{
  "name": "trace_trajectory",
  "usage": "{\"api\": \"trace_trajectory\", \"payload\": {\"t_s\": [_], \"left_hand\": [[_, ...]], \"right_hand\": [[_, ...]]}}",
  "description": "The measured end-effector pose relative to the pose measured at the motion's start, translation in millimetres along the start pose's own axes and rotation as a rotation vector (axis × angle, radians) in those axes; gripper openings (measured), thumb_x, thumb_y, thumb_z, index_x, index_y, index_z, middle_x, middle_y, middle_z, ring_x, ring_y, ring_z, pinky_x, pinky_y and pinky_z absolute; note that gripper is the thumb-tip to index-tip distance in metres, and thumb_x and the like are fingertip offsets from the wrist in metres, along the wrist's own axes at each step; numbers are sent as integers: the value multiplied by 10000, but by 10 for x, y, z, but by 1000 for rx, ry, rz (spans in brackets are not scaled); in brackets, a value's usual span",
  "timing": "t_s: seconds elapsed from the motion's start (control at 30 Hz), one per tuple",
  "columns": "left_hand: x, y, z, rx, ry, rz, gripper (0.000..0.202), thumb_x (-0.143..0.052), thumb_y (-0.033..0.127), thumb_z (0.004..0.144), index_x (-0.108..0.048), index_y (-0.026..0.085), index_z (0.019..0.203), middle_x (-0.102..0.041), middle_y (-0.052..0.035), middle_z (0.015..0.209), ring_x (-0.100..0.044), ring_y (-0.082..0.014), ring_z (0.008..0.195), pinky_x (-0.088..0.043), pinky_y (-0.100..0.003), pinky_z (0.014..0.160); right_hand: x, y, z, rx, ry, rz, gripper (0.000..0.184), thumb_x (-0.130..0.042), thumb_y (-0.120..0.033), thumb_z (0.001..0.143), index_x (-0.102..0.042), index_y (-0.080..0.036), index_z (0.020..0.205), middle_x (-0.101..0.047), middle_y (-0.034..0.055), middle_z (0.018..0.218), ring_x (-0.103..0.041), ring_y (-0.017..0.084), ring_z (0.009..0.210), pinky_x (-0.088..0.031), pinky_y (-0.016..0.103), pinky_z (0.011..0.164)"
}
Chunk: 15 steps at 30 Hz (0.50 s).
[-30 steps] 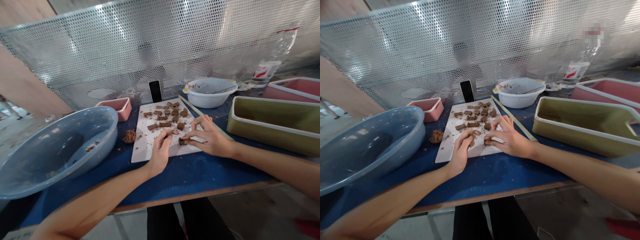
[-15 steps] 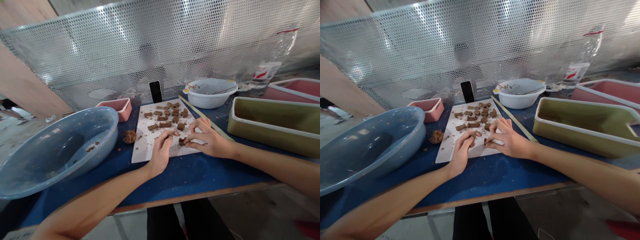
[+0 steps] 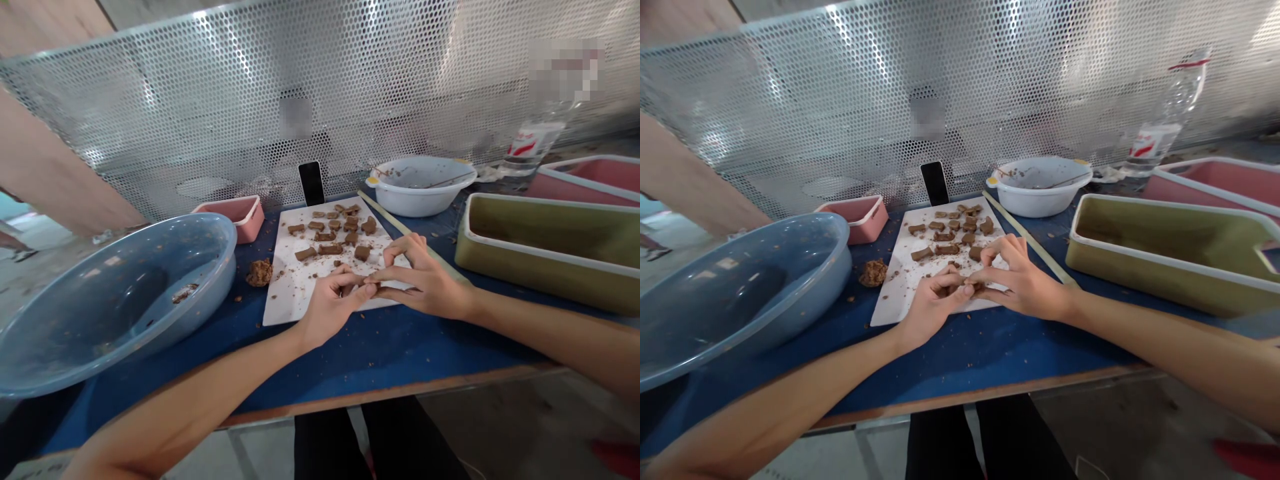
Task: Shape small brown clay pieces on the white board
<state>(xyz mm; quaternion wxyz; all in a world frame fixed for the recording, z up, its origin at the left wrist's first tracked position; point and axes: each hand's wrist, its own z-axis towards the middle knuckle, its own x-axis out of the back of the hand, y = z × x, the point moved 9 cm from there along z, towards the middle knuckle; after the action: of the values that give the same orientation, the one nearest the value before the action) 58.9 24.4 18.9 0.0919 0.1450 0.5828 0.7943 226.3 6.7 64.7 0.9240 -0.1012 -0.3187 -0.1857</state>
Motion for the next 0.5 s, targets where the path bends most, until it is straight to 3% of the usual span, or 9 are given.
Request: {"api": "trace_trajectory", "payload": {"t_s": [0.13,0.27,0.5], "left_hand": [[48,-41,9,32,32,16,472,-857,690,977,-897,223,916,-552,-24,823,-495,-196,811,-402,-357,751],[66,-40,10,38,55,10,471,-859,693,977,-926,227,994,-596,-40,849,-506,-195,810,-407,-347,733],[53,-49,14,86,54,-11,507,-879,718,941,-913,212,937,-594,-43,846,-525,-204,843,-429,-341,751]], "right_hand": [[35,7,0,-17,24,-17,265,-824,-444,1070,-802,-310,1298,-622,64,1117,-593,258,1043,-435,455,940],[79,-11,25,-8,48,-50,112,-796,-287,1083,-814,-294,1193,-627,53,1092,-592,237,1015,-411,438,915],[73,-81,52,35,22,-105,100,-776,-237,1094,-800,-254,1190,-629,61,1105,-572,229,990,-391,424,889]]}}
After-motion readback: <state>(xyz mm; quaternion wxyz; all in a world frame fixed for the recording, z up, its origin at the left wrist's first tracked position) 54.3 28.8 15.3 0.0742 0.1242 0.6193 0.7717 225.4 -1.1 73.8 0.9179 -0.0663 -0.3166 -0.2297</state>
